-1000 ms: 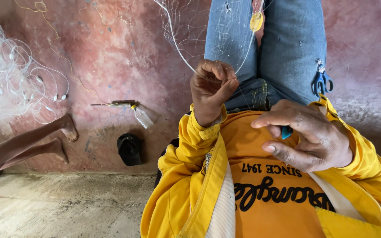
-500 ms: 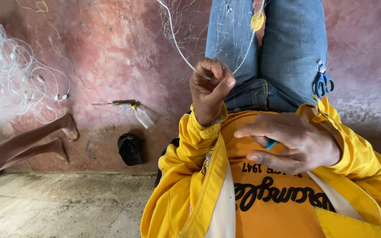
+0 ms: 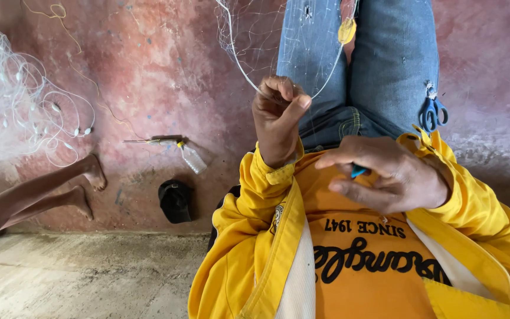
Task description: The person threads a blue net needle through the mesh of a fishing net.
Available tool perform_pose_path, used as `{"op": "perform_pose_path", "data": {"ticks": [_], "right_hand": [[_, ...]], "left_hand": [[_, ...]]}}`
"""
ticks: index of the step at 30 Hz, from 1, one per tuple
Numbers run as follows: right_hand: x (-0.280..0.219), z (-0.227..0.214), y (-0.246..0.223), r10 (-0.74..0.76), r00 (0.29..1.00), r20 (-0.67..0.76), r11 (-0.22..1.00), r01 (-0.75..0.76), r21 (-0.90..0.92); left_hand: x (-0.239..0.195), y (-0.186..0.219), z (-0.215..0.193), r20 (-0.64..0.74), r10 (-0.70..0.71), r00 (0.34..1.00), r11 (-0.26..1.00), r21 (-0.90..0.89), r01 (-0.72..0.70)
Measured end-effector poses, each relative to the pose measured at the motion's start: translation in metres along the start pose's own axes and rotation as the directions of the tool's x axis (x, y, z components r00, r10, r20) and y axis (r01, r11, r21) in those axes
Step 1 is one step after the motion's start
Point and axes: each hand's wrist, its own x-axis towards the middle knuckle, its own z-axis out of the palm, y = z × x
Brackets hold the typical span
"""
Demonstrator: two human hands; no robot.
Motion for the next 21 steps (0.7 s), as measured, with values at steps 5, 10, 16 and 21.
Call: {"op": "perform_pose_path", "data": {"ticks": [5,10,16,21], "right_hand": [[-0.004,-0.008,0.002,0.0,0.997,-0.073,0.998,0.005,0.068],[0.0,-0.009,0.002,-0.022,0.999,-0.037,0.998,0.024,0.059],[0.002,-0.011,0.012,0.033,0.995,-0.094,0.999,-0.032,0.012],[0.012,-0.013,0.016,0.238,0.922,-0.306,0.964,-0.264,-0.044]], "left_hand": [[0.003,0.0,-0.004,0.041,0.008,0.999,1.0,0.001,-0.008],[0.008,-0.003,-0.011,0.078,0.033,0.996,0.998,0.057,-0.037],[0.02,-0.005,-0.024,0.103,-0.028,0.994,0.999,-0.035,0.032],[0.027,-0.01,-0.038,0.161,-0.099,0.982,0.913,-0.377,0.154]]}}
